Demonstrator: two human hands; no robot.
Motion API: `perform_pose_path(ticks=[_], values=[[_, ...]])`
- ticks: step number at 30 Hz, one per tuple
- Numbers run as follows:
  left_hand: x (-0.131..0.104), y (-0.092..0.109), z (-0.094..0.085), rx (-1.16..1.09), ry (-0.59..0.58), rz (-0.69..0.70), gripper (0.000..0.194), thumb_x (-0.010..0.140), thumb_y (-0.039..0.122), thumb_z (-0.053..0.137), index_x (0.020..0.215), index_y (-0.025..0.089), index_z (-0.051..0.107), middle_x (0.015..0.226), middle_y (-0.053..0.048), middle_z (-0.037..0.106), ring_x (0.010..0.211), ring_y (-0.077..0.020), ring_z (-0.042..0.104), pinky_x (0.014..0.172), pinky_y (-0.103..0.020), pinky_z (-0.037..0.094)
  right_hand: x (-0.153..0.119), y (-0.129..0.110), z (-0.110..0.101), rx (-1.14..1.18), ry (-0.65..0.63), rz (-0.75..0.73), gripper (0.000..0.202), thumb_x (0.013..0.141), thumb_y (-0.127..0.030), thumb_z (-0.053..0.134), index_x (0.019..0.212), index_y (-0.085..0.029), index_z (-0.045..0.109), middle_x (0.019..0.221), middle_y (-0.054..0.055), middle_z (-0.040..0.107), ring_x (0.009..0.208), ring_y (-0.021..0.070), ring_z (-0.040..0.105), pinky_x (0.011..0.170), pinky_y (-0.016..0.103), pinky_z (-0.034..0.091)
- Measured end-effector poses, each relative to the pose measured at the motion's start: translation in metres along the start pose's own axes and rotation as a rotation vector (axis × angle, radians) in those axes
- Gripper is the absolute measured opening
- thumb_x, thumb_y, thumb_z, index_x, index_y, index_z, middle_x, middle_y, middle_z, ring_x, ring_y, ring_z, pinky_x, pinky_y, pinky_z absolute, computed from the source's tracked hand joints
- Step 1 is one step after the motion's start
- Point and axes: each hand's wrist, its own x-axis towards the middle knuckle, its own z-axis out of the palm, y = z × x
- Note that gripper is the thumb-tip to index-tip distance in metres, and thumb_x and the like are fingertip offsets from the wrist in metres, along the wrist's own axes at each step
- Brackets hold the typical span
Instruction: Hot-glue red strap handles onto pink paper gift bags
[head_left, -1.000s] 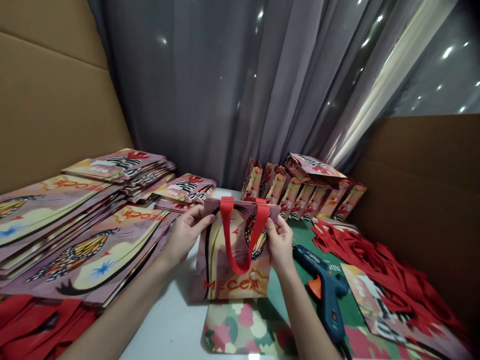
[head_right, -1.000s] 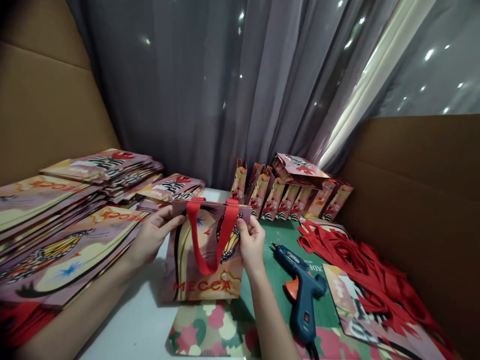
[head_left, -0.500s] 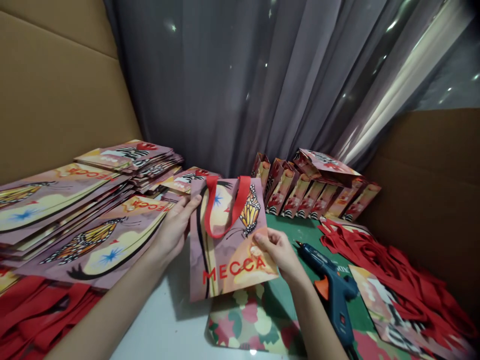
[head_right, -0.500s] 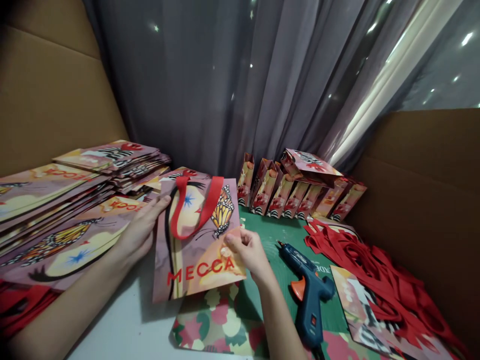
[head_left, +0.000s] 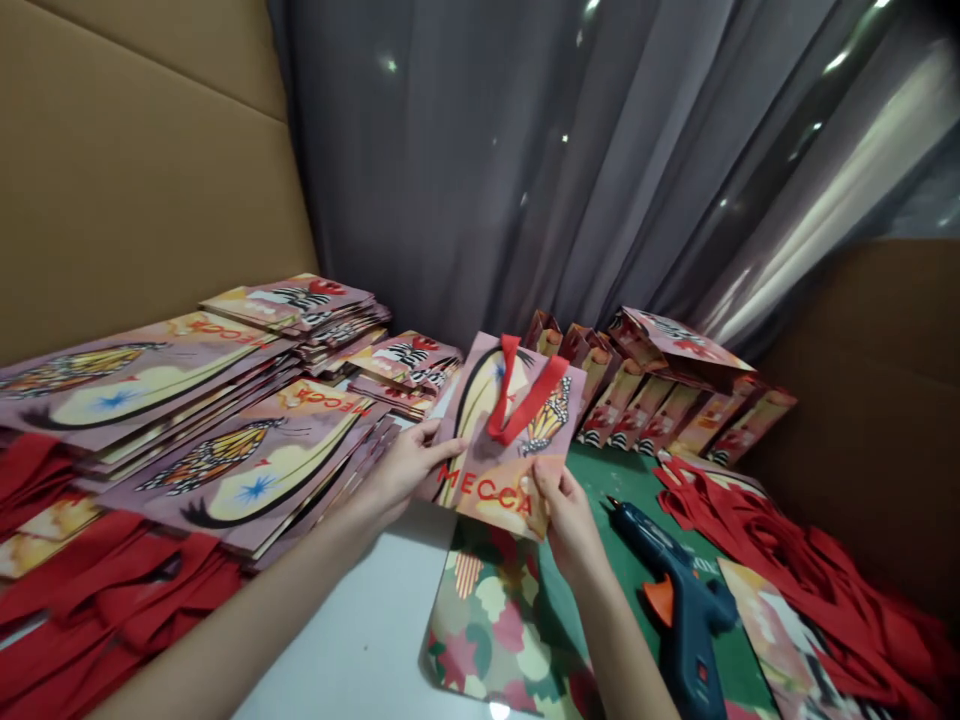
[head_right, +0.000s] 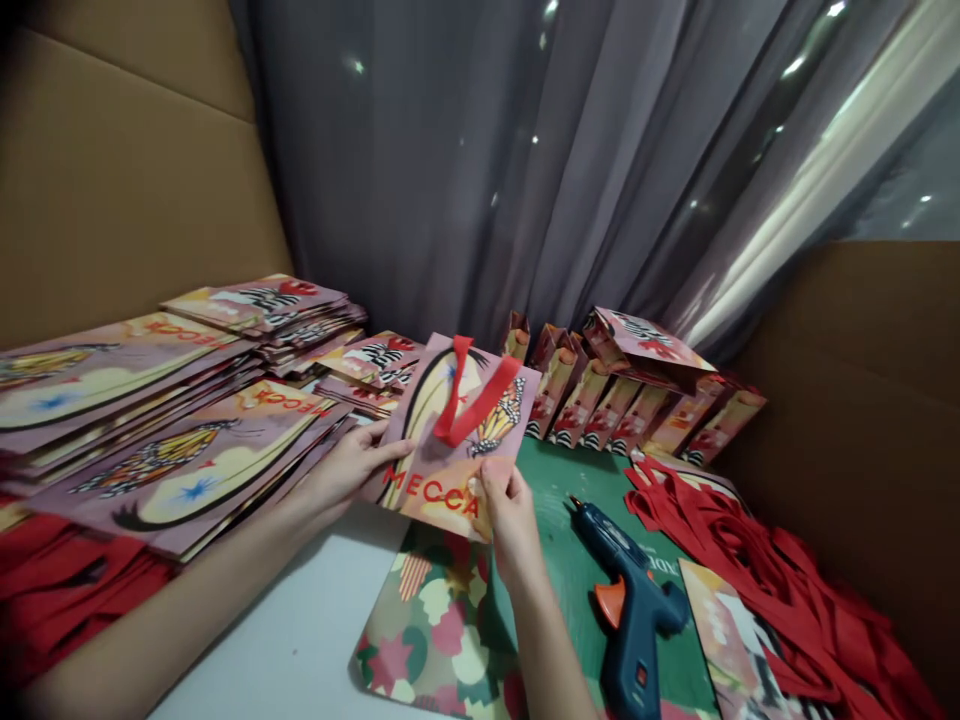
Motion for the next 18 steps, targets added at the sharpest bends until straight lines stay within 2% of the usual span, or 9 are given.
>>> perform_pose_path(ticks=[2, 5, 7, 10, 14, 16, 18], values=[[-0.002, -0.002, 0.002, -0.024, -0.025, 0.006, 0.036, 0.064, 0.031, 0.085, 0.093, 0.016, 0.072, 0.096, -0.007, 0.077, 0.088, -0.0229, 0.072, 0.084, -0.036, 0.056, 0.001, 0.003, -0.002, -0.007, -0.004, 0.026, 0.045, 0.058, -0.055, 0.085, 0.082, -0.023, 0.064, 0.08, 0.004, 0.076, 0.072, 0.024, 0.073, 0.068, 0.036, 0.06], [-0.008, 0.003, 0.006, -0.145, -0.116, -0.038, 0.055, 0.059, 0.024, 0.087, 0.11, 0.02, 0.067, 0.109, -0.006, 0.075, 0.1, -0.0239, 0.071, 0.089, -0.035, 0.055, 0.004, -0.002, -0.013, -0.047, -0.054, 0.046, 0.047, 0.056, -0.051, 0.088, 0.082, -0.022, 0.062, 0.073, 0.002, 0.073, 0.062, 0.0218, 0.07, 0.06, 0.034, 0.059], [-0.011, 0.008, 0.008, -0.223, -0.126, -0.097, 0.061, 0.058, 0.024, 0.088, 0.114, 0.02, 0.066, 0.111, -0.007, 0.075, 0.102, -0.0253, 0.07, 0.09, -0.035, 0.054, 0.004, -0.009, -0.022, -0.102, -0.108, 0.067, 0.044, 0.057, -0.049, 0.088, 0.081, -0.021, 0.063, 0.072, 0.001, 0.072, 0.059, 0.0199, 0.069, 0.058, 0.031, 0.057], [-0.01, 0.013, 0.006, -0.277, 0.002, -0.119, 0.043, 0.064, 0.034, 0.085, 0.1, 0.014, 0.07, 0.098, -0.011, 0.077, 0.094, -0.027, 0.072, 0.088, -0.037, 0.055, 0.001, -0.017, -0.029, -0.196, -0.242, 0.121, 0.041, 0.062, -0.048, 0.087, 0.083, -0.02, 0.066, 0.078, 0.004, 0.073, 0.063, 0.0198, 0.069, 0.058, 0.029, 0.055], [-0.003, 0.008, 0.001, -0.266, 0.187, -0.047, 0.03, 0.072, 0.04, 0.079, 0.091, 0.018, 0.069, 0.095, -0.007, 0.077, 0.093, -0.0238, 0.072, 0.089, -0.035, 0.055, -0.003, -0.019, -0.03, -0.246, -0.321, 0.19, 0.041, 0.062, -0.049, 0.088, 0.081, -0.018, 0.067, 0.076, 0.005, 0.073, 0.063, 0.0196, 0.068, 0.06, 0.029, 0.054], [-0.001, 0.004, 0.0, -0.252, 0.24, -0.04, 0.027, 0.075, 0.042, 0.076, 0.087, 0.02, 0.067, 0.095, -0.006, 0.077, 0.092, -0.0235, 0.072, 0.088, -0.036, 0.056, -0.003, -0.019, -0.032, -0.261, -0.355, 0.217, 0.041, 0.063, -0.048, 0.088, 0.081, -0.018, 0.068, 0.078, 0.006, 0.074, 0.066, 0.0203, 0.069, 0.062, 0.03, 0.055], [-0.001, 0.002, 0.001, -0.232, 0.246, -0.03, 0.023, 0.075, 0.04, 0.075, 0.084, 0.02, 0.066, 0.092, -0.006, 0.077, 0.09, -0.0239, 0.072, 0.086, -0.038, 0.056, -0.003, -0.019, -0.037, -0.273, -0.39, 0.241, 0.04, 0.064, -0.047, 0.087, 0.083, -0.018, 0.068, 0.08, 0.007, 0.075, 0.068, 0.0212, 0.07, 0.064, 0.031, 0.055]])
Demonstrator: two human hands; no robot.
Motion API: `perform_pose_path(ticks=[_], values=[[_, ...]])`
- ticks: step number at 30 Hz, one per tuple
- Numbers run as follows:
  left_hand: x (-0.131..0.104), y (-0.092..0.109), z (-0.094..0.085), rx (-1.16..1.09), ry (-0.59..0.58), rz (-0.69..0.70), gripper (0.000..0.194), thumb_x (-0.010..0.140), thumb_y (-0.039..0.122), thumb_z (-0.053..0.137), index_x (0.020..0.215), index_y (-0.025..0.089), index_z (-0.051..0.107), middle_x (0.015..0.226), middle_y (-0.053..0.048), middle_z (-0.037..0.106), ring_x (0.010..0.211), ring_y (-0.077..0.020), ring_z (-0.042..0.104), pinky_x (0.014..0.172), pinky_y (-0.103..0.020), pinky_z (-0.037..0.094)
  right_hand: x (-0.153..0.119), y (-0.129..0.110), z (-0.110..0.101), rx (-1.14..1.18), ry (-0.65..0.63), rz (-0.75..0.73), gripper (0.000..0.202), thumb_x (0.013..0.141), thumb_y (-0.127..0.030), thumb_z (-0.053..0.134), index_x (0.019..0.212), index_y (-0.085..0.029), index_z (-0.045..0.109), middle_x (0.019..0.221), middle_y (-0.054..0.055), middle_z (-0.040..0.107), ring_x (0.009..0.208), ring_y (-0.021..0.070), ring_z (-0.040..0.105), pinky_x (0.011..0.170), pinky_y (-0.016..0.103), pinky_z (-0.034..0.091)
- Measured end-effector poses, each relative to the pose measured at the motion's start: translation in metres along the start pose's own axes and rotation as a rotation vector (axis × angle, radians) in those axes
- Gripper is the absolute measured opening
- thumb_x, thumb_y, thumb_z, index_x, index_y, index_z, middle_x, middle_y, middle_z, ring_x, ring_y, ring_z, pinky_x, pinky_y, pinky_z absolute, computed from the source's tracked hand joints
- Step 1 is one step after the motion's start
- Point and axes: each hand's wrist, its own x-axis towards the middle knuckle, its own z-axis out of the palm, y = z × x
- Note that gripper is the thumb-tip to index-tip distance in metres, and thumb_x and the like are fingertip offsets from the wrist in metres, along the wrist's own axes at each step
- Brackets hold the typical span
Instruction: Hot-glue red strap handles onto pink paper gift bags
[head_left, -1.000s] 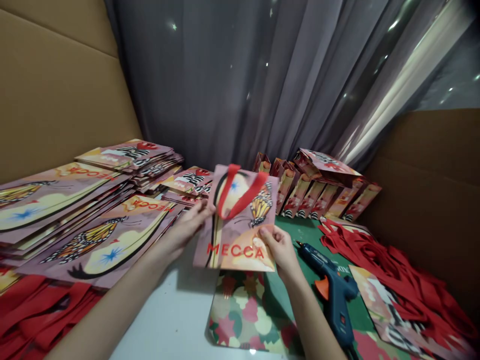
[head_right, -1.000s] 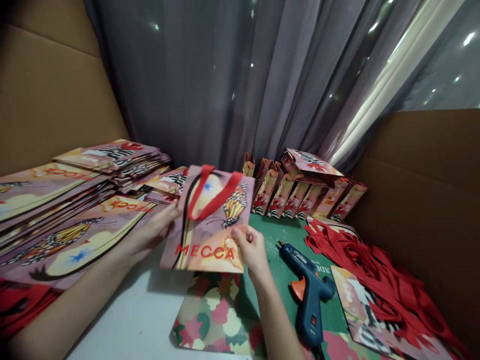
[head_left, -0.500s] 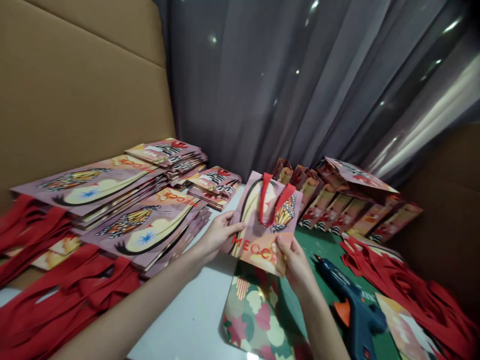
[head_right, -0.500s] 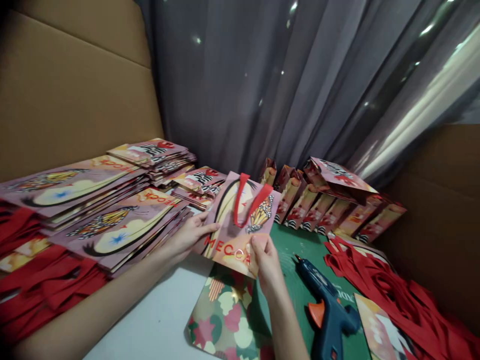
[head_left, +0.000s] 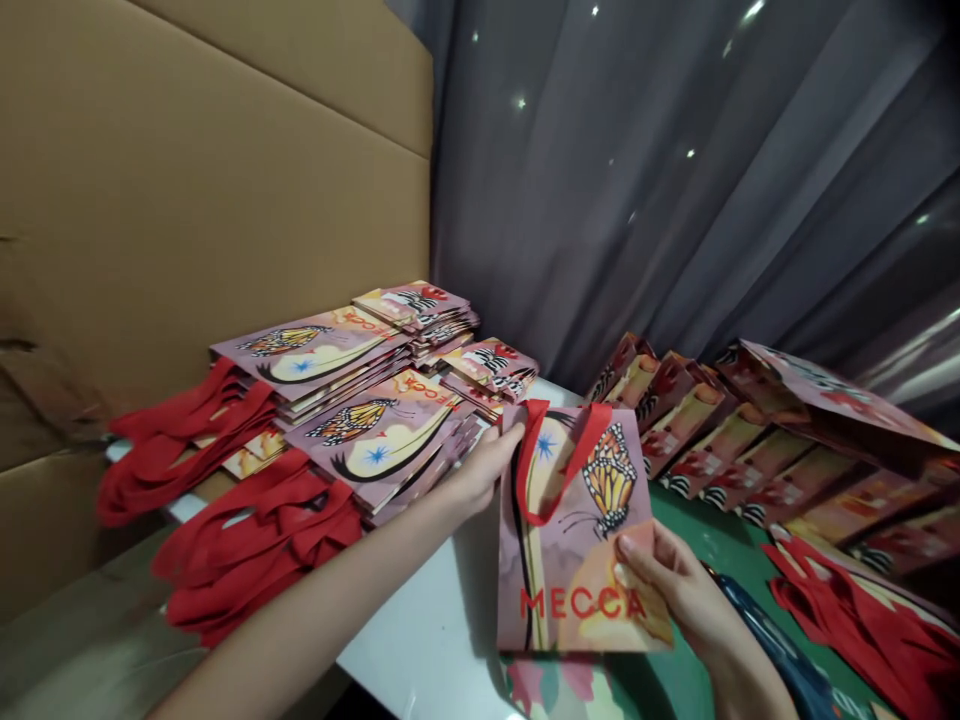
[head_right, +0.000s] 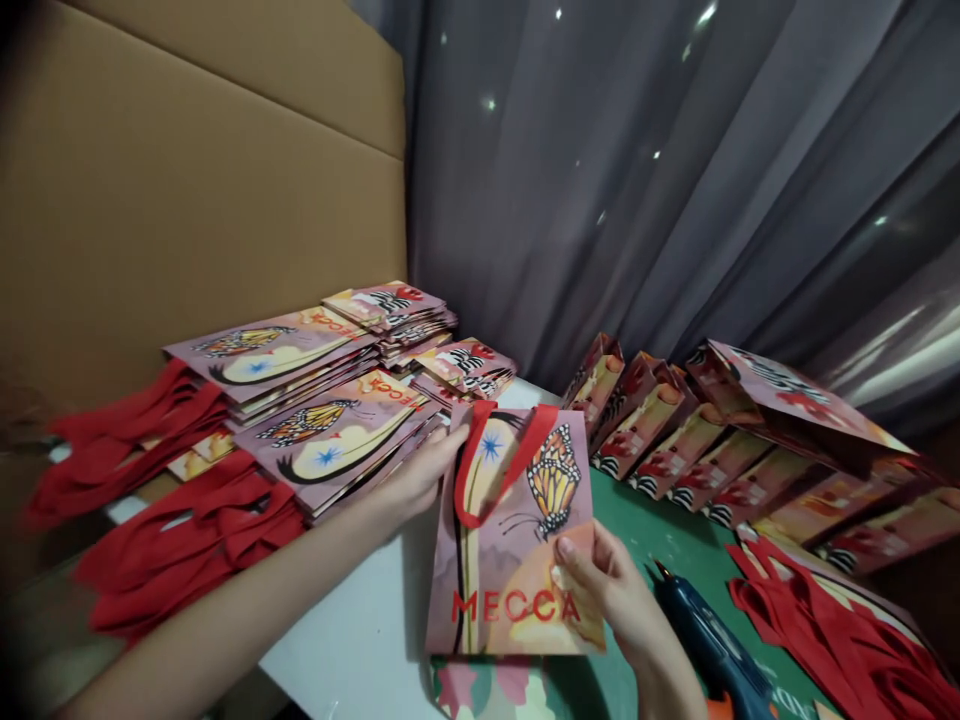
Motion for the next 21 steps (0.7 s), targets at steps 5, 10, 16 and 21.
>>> perform_pose_path(ticks=[5, 10, 16, 21], values=[[-0.002, 0.006, 0.001, 0.098, -0.086, 0.089, 0.019, 0.074, 0.036, 0.072, 0.077, 0.019, 0.067, 0.084, -0.006, 0.075, 0.091, -0.0239, 0.07, 0.09, -0.037, 0.054, -0.006, 0.001, -0.008, -0.01, -0.011, 0.115, 0.039, 0.063, -0.048, 0.087, 0.081, -0.019, 0.068, 0.077, 0.009, 0.075, 0.065, 0.0243, 0.071, 0.059, 0.033, 0.057], [-0.001, -0.001, 0.001, 0.303, -0.15, 0.153, 0.025, 0.079, 0.041, 0.065, 0.079, 0.016, 0.066, 0.083, -0.005, 0.073, 0.088, -0.0227, 0.068, 0.083, -0.035, 0.053, -0.004, -0.002, -0.007, 0.006, 0.004, 0.134, 0.048, 0.063, -0.045, 0.088, 0.099, -0.017, 0.072, 0.096, 0.013, 0.077, 0.086, 0.0304, 0.074, 0.072, 0.038, 0.059], [-0.02, -0.013, 0.011, 0.745, -0.179, 0.245, 0.043, 0.081, 0.047, 0.063, 0.105, 0.012, 0.068, 0.098, -0.014, 0.072, 0.1, -0.0342, 0.066, 0.09, -0.048, 0.05, 0.018, 0.005, -0.003, 0.206, 0.358, -0.065, 0.052, 0.055, -0.041, 0.088, 0.101, -0.021, 0.074, 0.1, 0.005, 0.078, 0.088, 0.0266, 0.072, 0.074, 0.033, 0.058], [-0.039, -0.024, 0.014, 1.4, -0.07, 0.567, 0.076, 0.09, 0.04, 0.049, 0.155, 0.008, 0.027, 0.162, -0.02, 0.021, 0.152, -0.0347, 0.011, 0.125, -0.053, 0.009, 0.027, 0.018, 0.027, 0.259, 0.411, -0.097, 0.042, 0.054, -0.039, 0.086, 0.09, -0.021, 0.074, 0.083, 0.0, 0.078, 0.072, 0.0204, 0.07, 0.066, 0.027, 0.056]])
